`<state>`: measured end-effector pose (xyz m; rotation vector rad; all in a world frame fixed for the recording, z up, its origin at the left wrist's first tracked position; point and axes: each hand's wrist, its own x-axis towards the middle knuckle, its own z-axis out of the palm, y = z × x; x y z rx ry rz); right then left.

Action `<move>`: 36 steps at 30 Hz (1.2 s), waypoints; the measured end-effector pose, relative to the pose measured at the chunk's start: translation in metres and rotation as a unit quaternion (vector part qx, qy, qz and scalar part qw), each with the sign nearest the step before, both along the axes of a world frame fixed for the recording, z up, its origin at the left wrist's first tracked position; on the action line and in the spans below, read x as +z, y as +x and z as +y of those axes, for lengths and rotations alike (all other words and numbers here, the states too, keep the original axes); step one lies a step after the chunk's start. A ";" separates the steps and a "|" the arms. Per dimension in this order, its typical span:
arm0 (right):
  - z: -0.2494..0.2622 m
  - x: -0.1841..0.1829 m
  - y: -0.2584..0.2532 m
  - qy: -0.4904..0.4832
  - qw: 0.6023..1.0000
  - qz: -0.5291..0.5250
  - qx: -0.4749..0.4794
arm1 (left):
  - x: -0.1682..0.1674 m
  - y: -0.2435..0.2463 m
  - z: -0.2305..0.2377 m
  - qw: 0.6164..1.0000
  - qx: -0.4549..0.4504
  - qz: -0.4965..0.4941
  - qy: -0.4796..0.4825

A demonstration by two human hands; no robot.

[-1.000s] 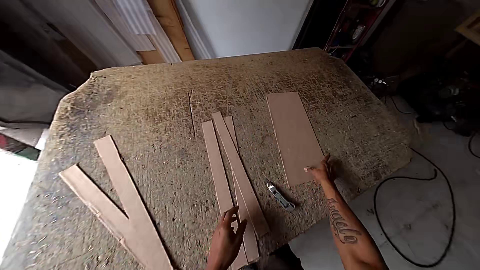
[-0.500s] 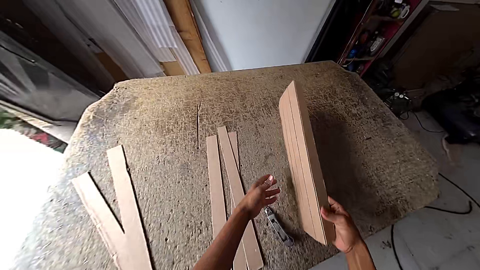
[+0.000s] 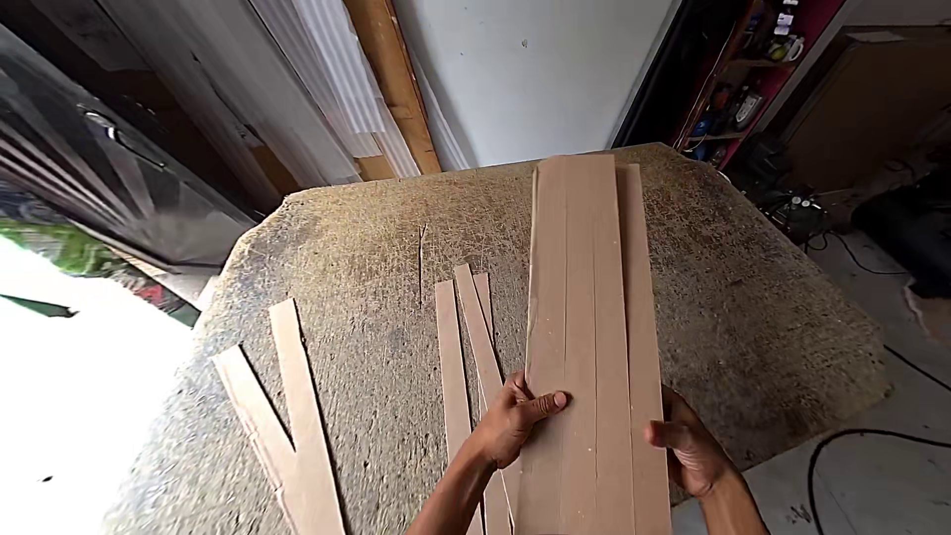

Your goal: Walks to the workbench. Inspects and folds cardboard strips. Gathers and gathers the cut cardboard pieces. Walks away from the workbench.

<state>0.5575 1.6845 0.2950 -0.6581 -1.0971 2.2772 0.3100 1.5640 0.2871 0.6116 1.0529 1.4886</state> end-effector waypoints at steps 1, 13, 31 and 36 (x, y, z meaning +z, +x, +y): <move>-0.009 0.010 -0.015 0.022 0.998 -0.049 -0.031 | 0.003 -0.001 -0.005 0.996 0.009 0.084 -0.010; -0.123 0.050 -0.075 0.247 0.968 -0.014 -0.044 | 0.014 -0.067 -0.122 0.929 0.334 0.156 -0.009; -0.189 0.061 -0.094 0.249 0.952 -0.070 -0.162 | 0.058 -0.058 -0.177 0.848 0.375 0.372 0.043; -0.199 0.069 -0.109 0.170 0.985 -0.016 -0.017 | 0.077 -0.040 -0.185 0.965 0.246 0.036 0.086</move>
